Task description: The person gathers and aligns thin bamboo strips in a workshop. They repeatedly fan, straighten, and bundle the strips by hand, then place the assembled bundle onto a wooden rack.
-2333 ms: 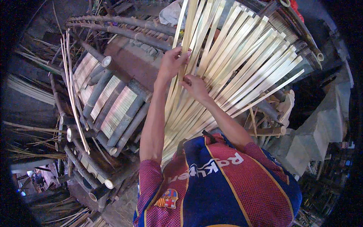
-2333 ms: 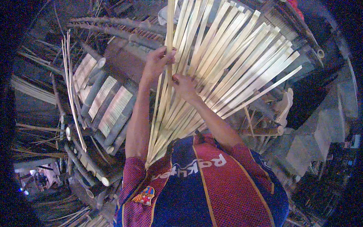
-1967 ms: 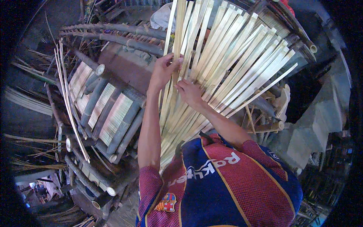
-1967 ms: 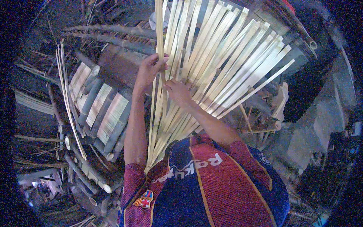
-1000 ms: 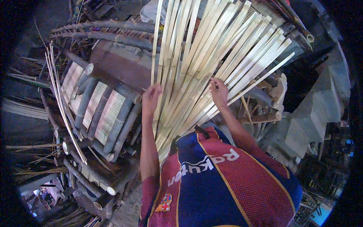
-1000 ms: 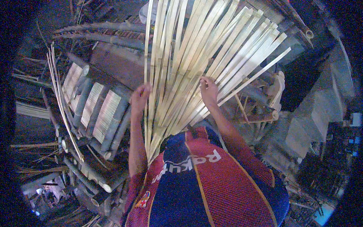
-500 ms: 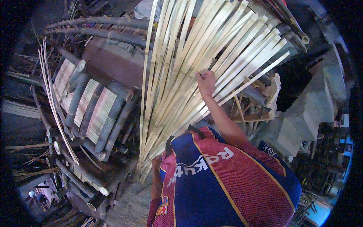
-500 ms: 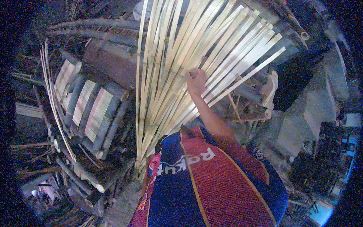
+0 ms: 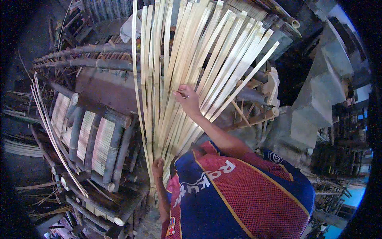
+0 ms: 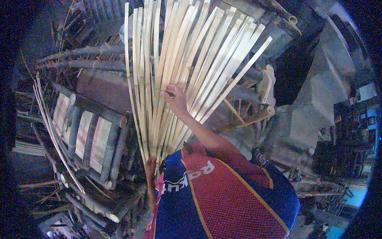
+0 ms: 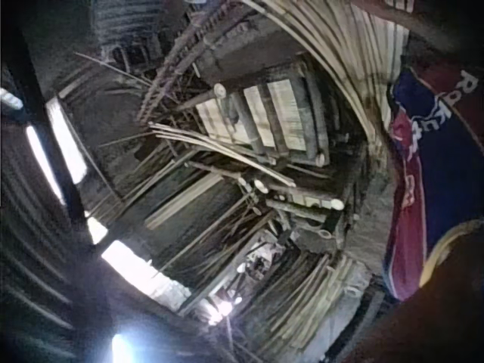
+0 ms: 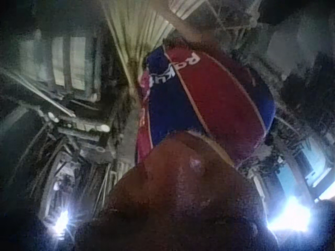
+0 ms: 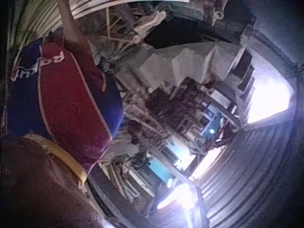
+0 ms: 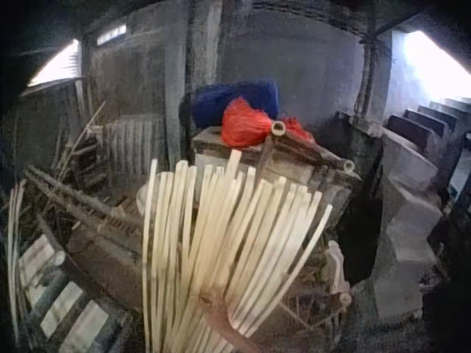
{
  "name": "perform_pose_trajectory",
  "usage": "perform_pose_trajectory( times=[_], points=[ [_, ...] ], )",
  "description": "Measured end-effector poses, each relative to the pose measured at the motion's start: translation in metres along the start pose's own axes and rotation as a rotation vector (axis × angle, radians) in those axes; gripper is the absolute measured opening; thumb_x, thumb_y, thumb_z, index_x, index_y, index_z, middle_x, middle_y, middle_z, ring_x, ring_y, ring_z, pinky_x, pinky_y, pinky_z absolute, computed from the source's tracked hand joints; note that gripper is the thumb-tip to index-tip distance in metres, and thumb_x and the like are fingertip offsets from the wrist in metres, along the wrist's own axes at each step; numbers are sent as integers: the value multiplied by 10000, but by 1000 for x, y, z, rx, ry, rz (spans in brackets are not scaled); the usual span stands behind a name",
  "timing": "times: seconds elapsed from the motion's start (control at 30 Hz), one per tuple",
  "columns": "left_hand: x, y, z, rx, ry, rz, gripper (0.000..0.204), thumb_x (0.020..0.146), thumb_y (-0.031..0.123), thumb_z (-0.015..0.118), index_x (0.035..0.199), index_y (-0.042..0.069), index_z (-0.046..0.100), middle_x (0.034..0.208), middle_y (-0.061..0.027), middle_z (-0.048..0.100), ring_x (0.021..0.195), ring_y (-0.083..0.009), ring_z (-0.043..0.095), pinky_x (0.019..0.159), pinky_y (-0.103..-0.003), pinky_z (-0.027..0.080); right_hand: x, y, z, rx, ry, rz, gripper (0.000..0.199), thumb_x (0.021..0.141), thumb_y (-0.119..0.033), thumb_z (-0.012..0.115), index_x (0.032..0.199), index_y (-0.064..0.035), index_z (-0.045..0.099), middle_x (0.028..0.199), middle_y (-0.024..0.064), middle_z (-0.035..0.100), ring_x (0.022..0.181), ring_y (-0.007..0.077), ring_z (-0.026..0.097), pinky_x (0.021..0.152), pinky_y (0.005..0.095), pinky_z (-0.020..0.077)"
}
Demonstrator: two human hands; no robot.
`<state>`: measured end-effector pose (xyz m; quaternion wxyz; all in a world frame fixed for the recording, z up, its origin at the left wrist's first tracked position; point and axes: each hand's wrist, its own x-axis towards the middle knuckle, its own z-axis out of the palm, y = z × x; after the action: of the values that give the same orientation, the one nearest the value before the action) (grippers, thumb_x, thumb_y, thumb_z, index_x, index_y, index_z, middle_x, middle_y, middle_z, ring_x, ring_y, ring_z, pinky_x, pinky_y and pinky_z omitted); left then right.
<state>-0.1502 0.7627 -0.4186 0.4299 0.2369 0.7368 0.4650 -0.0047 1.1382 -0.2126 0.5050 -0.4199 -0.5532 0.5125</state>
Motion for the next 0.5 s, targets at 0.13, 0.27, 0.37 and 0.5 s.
perform_pose_trajectory(
  times=[0.13,0.27,0.37,0.5],
  points=[
    [27,190,39,19,94,222,378,987,255,617,1211,-50,613,1134,-142,661,1079,-194,607,968,-330,459,-7,-34,3,84,-180,194,224,920,-145,702,1007,52,637,844,49,635,785,113,648,683,280,601],
    [57,254,67,220,209,506,321,969,254,638,1110,-34,656,1028,-120,693,972,-191,647,882,-316,495,-21,-66,12,92,-320,153,217,926,-141,692,983,67,667,866,60,653,763,111,652,684,269,594],
    [68,277,68,42,-33,282,310,922,276,711,838,-16,657,759,-20,595,720,-103,542,672,-266,425,-22,-64,9,19,-393,124,218,937,-148,680,977,67,684,856,54,673,754,112,657,695,267,575],
    [67,270,71,-204,-38,249,379,908,297,727,670,34,591,634,35,479,610,-59,406,569,-257,317,-30,-87,5,-161,-365,79,203,937,-163,684,893,35,675,765,52,667,709,111,652,657,276,530]
  ],
)
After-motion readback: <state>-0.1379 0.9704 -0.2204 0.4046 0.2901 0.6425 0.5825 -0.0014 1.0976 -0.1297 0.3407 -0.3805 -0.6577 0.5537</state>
